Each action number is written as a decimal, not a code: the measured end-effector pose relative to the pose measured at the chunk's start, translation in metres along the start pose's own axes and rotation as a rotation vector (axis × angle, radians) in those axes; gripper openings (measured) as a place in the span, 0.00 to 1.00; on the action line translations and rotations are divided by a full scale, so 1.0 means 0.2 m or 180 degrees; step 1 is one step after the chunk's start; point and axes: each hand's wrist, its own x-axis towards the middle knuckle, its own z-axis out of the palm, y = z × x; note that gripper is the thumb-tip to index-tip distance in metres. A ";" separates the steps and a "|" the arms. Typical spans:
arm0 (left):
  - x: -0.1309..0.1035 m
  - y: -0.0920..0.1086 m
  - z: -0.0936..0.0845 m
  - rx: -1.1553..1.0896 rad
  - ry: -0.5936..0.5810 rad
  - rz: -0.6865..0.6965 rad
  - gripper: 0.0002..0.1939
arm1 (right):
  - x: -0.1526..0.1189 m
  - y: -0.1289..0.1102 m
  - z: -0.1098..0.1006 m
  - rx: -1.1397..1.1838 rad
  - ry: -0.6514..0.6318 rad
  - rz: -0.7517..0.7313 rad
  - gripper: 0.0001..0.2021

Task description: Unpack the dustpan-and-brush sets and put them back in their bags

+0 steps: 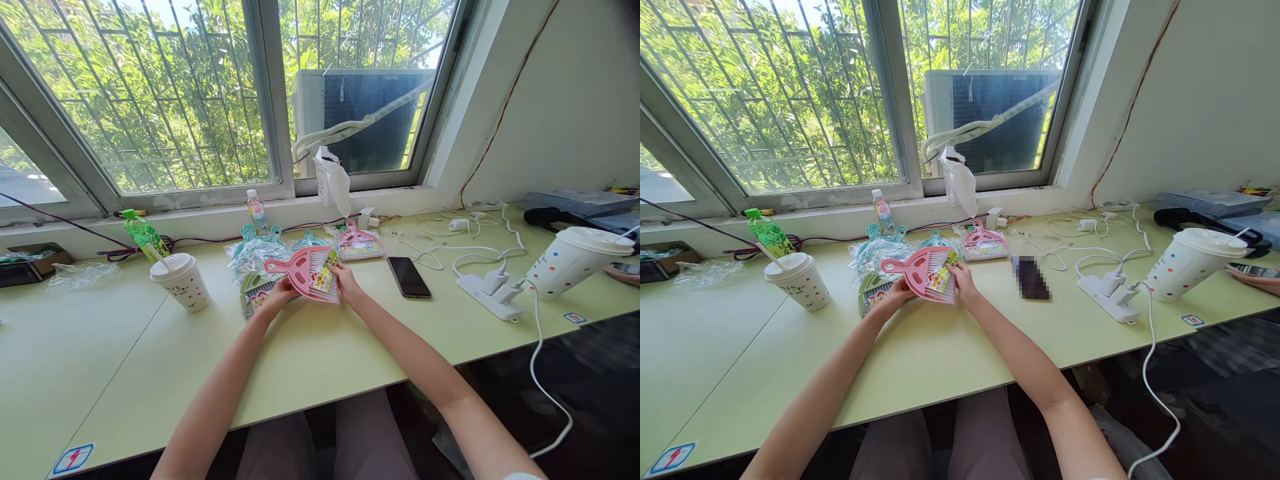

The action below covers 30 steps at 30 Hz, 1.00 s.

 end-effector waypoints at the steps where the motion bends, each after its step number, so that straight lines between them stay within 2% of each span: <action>1: 0.00 0.00 0.00 -0.0012 0.0002 0.0004 0.26 | 0.00 0.00 0.00 0.0002 0.0011 0.0010 0.08; 30: 0.01 -0.01 -0.01 0.0018 -0.0041 0.0067 0.23 | 0.01 0.02 0.00 0.0188 -0.0041 0.0025 0.06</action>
